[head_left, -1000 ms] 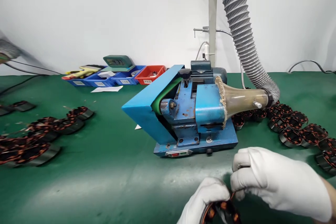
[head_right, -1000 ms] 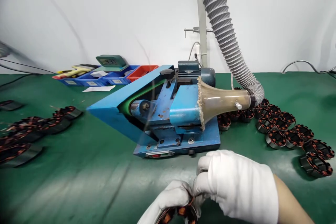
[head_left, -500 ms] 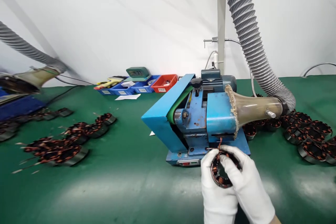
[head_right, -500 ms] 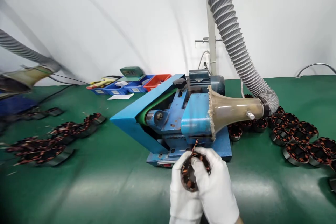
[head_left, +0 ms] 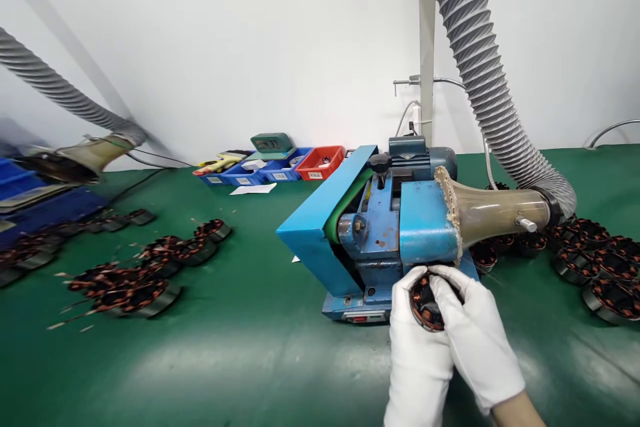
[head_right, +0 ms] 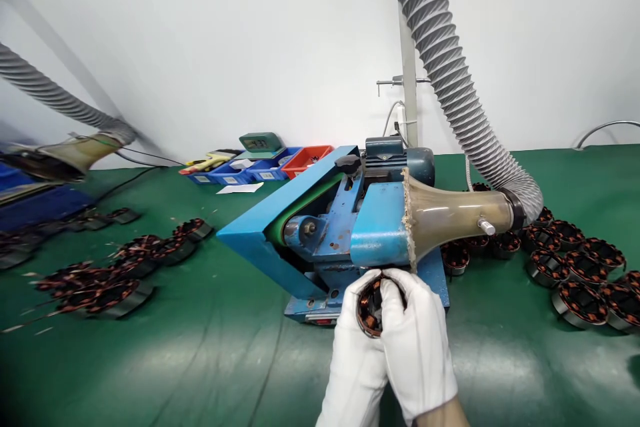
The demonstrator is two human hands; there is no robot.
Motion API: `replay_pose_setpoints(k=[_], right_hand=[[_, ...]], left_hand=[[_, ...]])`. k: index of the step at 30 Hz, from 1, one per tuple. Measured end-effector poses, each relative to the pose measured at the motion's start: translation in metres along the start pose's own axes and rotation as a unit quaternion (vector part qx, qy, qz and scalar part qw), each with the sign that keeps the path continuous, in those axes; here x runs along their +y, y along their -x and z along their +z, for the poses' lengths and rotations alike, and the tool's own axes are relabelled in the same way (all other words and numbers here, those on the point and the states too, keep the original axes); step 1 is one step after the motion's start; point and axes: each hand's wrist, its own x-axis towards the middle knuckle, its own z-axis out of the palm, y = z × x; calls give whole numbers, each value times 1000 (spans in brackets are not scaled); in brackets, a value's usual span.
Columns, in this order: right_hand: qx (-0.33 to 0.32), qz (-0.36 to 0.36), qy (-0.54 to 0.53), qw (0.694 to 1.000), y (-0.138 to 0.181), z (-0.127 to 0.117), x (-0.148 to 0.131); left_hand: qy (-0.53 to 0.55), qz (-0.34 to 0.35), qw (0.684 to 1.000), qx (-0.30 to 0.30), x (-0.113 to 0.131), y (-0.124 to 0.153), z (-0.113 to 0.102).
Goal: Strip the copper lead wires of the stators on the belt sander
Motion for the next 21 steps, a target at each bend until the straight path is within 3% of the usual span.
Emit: replay_pose_setpoints(k=[8,14,18,21], right_hand=[[-23,-75,34,996,25,-3,21],[-7,-12,42,999,0,6,1],[-20,0,18,1000,-5,5,-10],[-4,-10,17,1000,3,0,-7]], left_hand=[[63,-107,992,-19,-12,22,-31],[43,-33,998,22,-15,3,-11],[36,-39,999,8,-3,-5,-8],[-6,-6,1000,-11,3,5,-12]])
